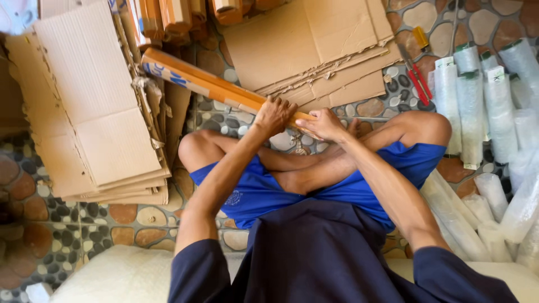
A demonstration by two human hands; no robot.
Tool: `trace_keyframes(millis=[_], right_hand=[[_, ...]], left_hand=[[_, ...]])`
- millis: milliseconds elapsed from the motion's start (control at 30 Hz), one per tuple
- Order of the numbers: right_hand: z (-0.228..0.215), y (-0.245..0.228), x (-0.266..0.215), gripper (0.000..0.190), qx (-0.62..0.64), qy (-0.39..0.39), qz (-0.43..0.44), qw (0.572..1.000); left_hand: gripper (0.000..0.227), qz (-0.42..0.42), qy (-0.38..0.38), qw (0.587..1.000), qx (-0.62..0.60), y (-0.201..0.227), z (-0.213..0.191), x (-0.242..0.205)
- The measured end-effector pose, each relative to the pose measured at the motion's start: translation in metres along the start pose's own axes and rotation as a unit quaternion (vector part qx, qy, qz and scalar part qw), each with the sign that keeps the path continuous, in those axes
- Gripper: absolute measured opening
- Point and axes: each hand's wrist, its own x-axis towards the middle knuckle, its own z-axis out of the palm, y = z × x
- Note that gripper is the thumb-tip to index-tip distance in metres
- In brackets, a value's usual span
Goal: The person sits on the floor and rolls flat cardboard sheets into cylindrical tubes. They secure the rolled cardboard with brown packing tape, then place the finished tubes into a stack of similar items.
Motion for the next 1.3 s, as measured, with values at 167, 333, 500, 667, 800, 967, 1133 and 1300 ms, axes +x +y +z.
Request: trace_keyframes(millis=[167,333,500,667,800,967,1133,1300], right_hand=[[-0.167,-0.105,-0.131,0.016,0.169,-0.081,-0.218,0.958],[-0.191,-0.179,-0.191,0.037,0.138,0.055,-0.220,0.964],[-0.137,-0.184,-0.129,0.034,0.274,0.090,-0.247,0.925],[-0.098,-0.196,-0.109,0.037,0.261,0.137,-0.325,0.899],[-0.077,-0.225,-0.112,0.041,0.151,0.189,-0.286,0.927],[-0.055,-0.228,-0.086,0.039,0.263,-0.041,-0.368,0.891],[-0.045,-0.083,-0.054,0.032,-0.044,-0.051,-0.225,0.972],[-0.028,-0.023,-0.014,0.067,-0.241,-0.025,-0.003,0.970]], left_hand=[[0.083,0.011,0.184,0.935,-0.302,-0.045,-0.270,-0.020],[0.066,0.061,0.281,0.746,-0.601,-0.021,-0.385,-0.026],[0.054,-0.021,0.310,0.487,-0.816,-0.016,-0.285,0.003],[0.123,-0.148,0.453,0.600,-0.643,-0.019,-0.335,-0.046],[0.097,-0.318,0.380,0.579,-0.647,-0.031,-0.354,-0.065],[0.069,-0.263,0.494,0.442,-0.701,-0.072,-0.306,-0.080],[0.071,-0.407,0.548,0.292,-0.670,-0.192,-0.190,-0.134],[0.061,-0.487,0.520,0.206,-0.671,-0.237,-0.118,-0.154]])
